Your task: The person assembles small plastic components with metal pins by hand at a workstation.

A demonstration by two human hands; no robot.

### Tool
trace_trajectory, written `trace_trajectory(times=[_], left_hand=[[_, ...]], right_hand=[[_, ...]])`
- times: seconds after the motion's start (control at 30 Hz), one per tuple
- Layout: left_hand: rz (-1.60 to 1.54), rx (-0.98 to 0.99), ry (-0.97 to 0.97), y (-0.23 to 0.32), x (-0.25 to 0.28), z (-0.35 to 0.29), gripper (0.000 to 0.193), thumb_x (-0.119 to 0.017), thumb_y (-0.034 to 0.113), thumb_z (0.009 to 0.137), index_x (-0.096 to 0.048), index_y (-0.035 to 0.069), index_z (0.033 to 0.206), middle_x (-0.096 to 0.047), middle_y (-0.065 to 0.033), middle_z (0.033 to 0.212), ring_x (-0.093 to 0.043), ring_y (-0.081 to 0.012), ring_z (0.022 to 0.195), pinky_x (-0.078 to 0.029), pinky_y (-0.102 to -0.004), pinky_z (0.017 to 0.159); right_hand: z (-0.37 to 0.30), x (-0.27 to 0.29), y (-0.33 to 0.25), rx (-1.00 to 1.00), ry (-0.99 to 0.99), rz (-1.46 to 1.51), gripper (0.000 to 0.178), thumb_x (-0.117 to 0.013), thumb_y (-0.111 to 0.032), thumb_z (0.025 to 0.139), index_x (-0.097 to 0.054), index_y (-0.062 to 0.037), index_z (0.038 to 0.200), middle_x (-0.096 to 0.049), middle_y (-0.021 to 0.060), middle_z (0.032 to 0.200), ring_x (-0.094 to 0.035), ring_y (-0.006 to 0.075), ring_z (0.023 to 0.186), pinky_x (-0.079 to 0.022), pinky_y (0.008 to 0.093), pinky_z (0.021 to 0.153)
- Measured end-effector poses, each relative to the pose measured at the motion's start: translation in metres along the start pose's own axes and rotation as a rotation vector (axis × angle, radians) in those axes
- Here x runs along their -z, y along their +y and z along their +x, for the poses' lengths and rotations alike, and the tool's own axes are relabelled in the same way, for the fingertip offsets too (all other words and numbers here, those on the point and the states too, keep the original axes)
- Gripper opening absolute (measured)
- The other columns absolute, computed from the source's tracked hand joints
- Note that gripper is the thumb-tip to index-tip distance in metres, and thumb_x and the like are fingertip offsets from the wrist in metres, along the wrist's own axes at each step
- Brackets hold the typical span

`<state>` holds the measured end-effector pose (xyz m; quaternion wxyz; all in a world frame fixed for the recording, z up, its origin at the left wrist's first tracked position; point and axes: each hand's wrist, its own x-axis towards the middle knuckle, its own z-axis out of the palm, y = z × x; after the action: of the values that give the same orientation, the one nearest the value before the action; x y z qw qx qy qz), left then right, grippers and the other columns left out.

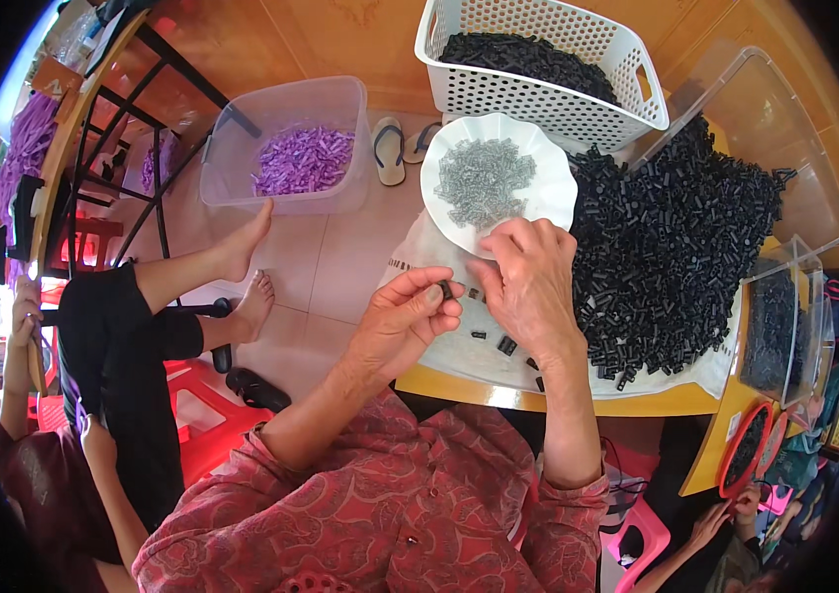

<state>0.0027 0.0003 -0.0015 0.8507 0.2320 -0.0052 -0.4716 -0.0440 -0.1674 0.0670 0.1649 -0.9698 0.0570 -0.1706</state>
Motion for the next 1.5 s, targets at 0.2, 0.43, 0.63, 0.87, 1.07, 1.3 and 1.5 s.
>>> trace_trajectory(times=[0.2,0.43,0.63,0.87,1.07,1.3,1.5], left_hand=[[-0.05,0.023,0.005,0.0,0.001,-0.001,0.026,-0.056,0.006,0.094,-0.057,0.002,0.12,-0.064,-0.0116,0.107,-0.065,-0.0168,0.09,-0.054,-0.0308,0.08],[-0.17,0.044,0.012,0.0,0.003,-0.001,0.026,-0.056,0.004,0.093,-0.058,0.002,0.118,-0.064,-0.0116,0.107,-0.064,-0.0155,0.088,-0.055,-0.0283,0.078],[-0.195,0.029,0.037,0.001,-0.001,-0.002,0.025,-0.057,0.003,0.092,-0.058,0.003,0.118,-0.063,-0.0116,0.107,-0.064,-0.015,0.085,-0.055,-0.0265,0.075],[-0.094,-0.003,0.038,0.0,-0.003,-0.003,0.024,-0.056,0.004,0.093,-0.059,0.003,0.117,-0.064,-0.0097,0.103,-0.063,-0.0137,0.081,-0.054,-0.0264,0.07],[-0.025,-0.042,-0.001,-0.005,-0.003,-0.004,0.023,-0.056,0.004,0.093,-0.061,0.004,0.116,-0.065,-0.0079,0.101,-0.062,-0.0127,0.08,-0.053,-0.0272,0.07],[0.015,-0.059,-0.038,-0.007,-0.002,-0.004,0.023,-0.056,0.003,0.093,-0.062,0.003,0.115,-0.065,-0.0089,0.102,-0.062,-0.0132,0.08,-0.053,-0.0278,0.07],[-0.005,-0.021,-0.055,-0.004,-0.001,-0.004,0.022,-0.056,0.004,0.093,-0.061,0.003,0.115,-0.065,-0.0098,0.103,-0.062,-0.0139,0.082,-0.054,-0.0285,0.072]], right_hand=[[-0.007,-0.011,0.003,-0.057,0.057,0.036,0.018,-0.073,0.0,0.066,-0.063,-0.0061,0.081,-0.058,0.0029,0.088,-0.054,0.0238,0.085,-0.039,0.0366,0.081],[-0.023,-0.005,-0.016,-0.123,0.203,0.298,0.014,-0.071,0.002,0.071,-0.063,-0.0041,0.081,-0.062,0.0068,0.092,-0.058,0.0241,0.087,-0.044,0.0355,0.078],[-0.037,-0.002,-0.035,-0.236,0.185,0.707,0.014,-0.072,0.002,0.075,-0.066,-0.0015,0.087,-0.065,0.01,0.095,-0.062,0.0199,0.088,-0.048,0.029,0.076],[-0.043,-0.005,-0.032,-0.283,0.152,0.81,0.012,-0.072,0.002,0.076,-0.067,-0.0005,0.087,-0.064,0.0093,0.095,-0.062,0.0167,0.086,-0.049,0.0274,0.075],[-0.044,-0.004,-0.035,-0.298,0.157,0.861,0.011,-0.071,0.002,0.078,-0.067,-0.0005,0.087,-0.064,0.0097,0.095,-0.062,0.0155,0.085,-0.051,0.0259,0.074],[-0.045,-0.001,-0.031,-0.403,0.083,0.981,0.009,-0.071,0.003,0.078,-0.066,-0.0001,0.085,-0.064,0.0095,0.096,-0.062,0.0131,0.084,-0.051,0.0252,0.073],[-0.043,0.002,-0.03,-0.503,0.027,1.022,0.009,-0.07,0.003,0.08,-0.065,0.0004,0.087,-0.063,0.0085,0.097,-0.061,0.011,0.083,-0.05,0.0237,0.074]])
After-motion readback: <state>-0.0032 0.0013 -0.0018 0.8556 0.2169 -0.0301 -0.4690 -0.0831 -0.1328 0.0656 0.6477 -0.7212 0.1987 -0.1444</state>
